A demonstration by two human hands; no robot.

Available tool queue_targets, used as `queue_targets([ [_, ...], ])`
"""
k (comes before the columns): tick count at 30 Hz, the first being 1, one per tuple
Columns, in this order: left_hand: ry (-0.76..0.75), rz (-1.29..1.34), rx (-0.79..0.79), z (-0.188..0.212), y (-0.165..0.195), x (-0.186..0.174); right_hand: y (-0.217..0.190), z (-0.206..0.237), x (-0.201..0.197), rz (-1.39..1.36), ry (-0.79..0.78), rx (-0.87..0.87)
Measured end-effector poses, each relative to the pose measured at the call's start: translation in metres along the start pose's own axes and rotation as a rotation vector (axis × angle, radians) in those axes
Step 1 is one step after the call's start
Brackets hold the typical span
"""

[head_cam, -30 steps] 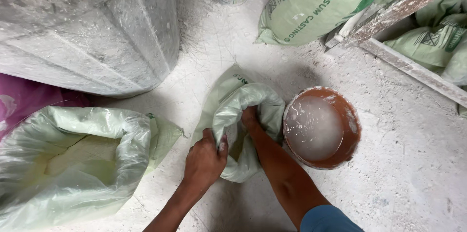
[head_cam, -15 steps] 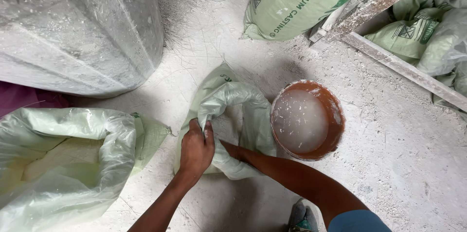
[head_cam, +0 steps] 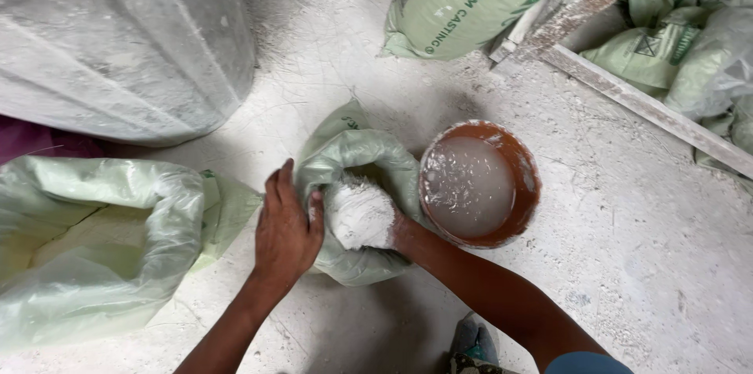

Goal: The person carries a terracotta bowl to an outdoor area, pours water from a pink plastic cup into the bowl, stirs the water with a small stick, then carries the bowl to a storage area and scoops gypsum casting powder by hand from a plastic-lined sack into the bowl of water.

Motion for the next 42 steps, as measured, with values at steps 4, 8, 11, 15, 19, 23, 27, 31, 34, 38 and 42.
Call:
queue_targets([
  [4, 0.153, -0.132, 0.188, -0.004, 0.029, 0.003, 0.011, 0.049, -0.053, 0.069, -0.010, 0.027],
  [8, 0.230, -0.191, 0.343, -0.002, 0.062, 0.015, 0.061, 0.114, -0.118, -0.027, 0.059, 0.186],
  [11, 0.184, -0.202, 0.388, 0.002, 0.079, 0.029, 0.110, 0.147, -0.152, -0.244, 0.183, 0.336],
  [15, 0.153, -0.217, 0.402, 0.006, 0.086, 0.036, 0.167, 0.176, -0.165, -0.562, 0.341, 0.514],
  [19, 0.120, -0.252, 0.362, 0.006, 0.079, 0.037, 0.211, 0.206, -0.151, -0.913, 0.433, 0.685],
  [23, 0.094, -0.305, 0.335, 0.004, 0.075, 0.036, 0.239, 0.234, -0.146, -1.111, 0.463, 0.827],
  [27, 0.072, -0.331, 0.263, 0.000, 0.069, 0.027, 0.239, 0.235, -0.152, -1.077, 0.405, 0.865],
  [31, 0.046, -0.333, 0.140, -0.003, 0.051, 0.016, 0.211, 0.227, -0.171, -0.792, 0.189, 0.959],
  [34, -0.034, -0.226, -0.008, -0.004, 0.023, 0.017, 0.169, 0.186, -0.200, 0.052, -0.008, 0.749],
  [38, -0.088, -0.044, -0.116, -0.010, -0.012, 0.026, 0.100, 0.107, -0.121, -0.271, -0.044, 0.538],
  [42, -0.132, 0.015, -0.153, -0.017, -0.025, 0.039, 0.052, 0.018, -0.016, -0.310, -0.112, 0.324],
])
Point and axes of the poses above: each hand's wrist, its own z-axis away from the middle knuckle, its own x-axis out of the palm, y = z × x, the point moved 9 cm from there along -z, towards the middle knuckle, and after that the axes turned 4 degrees about -x, right-handed, at the moved point
